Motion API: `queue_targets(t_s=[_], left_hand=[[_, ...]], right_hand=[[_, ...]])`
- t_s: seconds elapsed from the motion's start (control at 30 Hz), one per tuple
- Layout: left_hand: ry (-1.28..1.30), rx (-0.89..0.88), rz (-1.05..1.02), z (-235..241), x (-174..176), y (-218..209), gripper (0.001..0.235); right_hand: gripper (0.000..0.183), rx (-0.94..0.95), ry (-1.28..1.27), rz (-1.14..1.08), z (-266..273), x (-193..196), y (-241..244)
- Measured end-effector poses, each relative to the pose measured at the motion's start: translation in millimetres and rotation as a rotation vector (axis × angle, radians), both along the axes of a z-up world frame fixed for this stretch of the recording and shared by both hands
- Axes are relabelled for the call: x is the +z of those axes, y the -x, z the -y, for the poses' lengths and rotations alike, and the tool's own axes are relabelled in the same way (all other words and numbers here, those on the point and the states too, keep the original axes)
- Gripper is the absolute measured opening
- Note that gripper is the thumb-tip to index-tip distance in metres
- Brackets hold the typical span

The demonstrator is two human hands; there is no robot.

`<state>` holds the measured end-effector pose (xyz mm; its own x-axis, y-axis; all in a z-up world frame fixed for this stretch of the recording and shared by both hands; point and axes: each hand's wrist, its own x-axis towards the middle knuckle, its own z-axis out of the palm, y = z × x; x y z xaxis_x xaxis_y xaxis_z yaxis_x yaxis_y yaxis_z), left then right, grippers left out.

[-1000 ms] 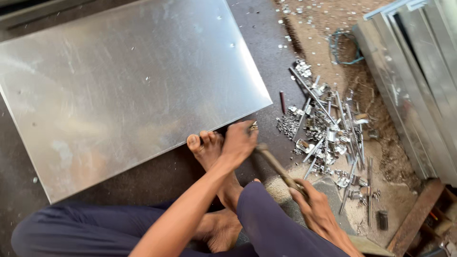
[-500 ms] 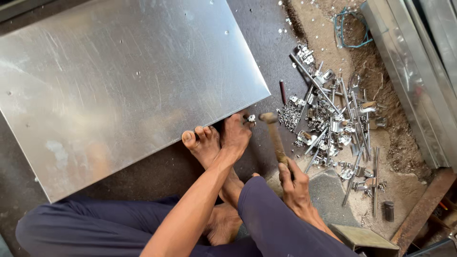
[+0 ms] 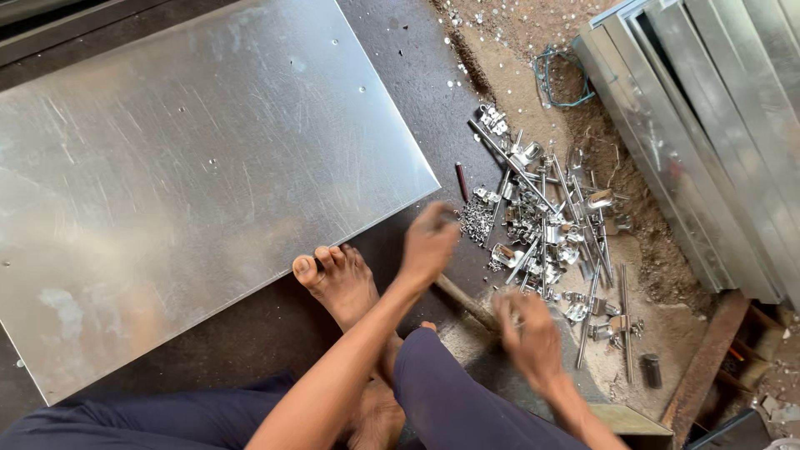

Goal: The person sits on the floor and uses a hammer and a metal punch to mark and create holes in a metal plate, then attaches hinges and a latch to assemble a metal enclosure.

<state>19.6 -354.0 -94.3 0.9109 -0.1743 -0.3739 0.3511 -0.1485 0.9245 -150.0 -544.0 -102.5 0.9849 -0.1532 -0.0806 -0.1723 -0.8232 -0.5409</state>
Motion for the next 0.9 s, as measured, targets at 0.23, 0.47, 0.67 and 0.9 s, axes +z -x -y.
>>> queue_targets(t_s=[0.23,0.47,0.67,0.9], left_hand=[[-0.525,-0.31,0.613,70.6,-38.2,-67.2,0.021],[0.497,-0.092,-0.307,30.8,-35.3,-28.9,0.026],[0.3,-0.025,-0.318,17.3,-28.1,-12.7,0.028],[0.206,-0.099,-0.366,27.6,-26.0,-10.5,0.035]], right_hand=[[0.028,-0.099,0.202,0.36,42.9,-11.5,-162.1],[0.024,0.074,0.531,0.033,63.5,-20.3,-209.2],[0.018,0.265,0.522,0.405,85.7,-4.5,-188.1],[0.034,0.213,0.515,0.181,64.8,-23.8,-201.7]])
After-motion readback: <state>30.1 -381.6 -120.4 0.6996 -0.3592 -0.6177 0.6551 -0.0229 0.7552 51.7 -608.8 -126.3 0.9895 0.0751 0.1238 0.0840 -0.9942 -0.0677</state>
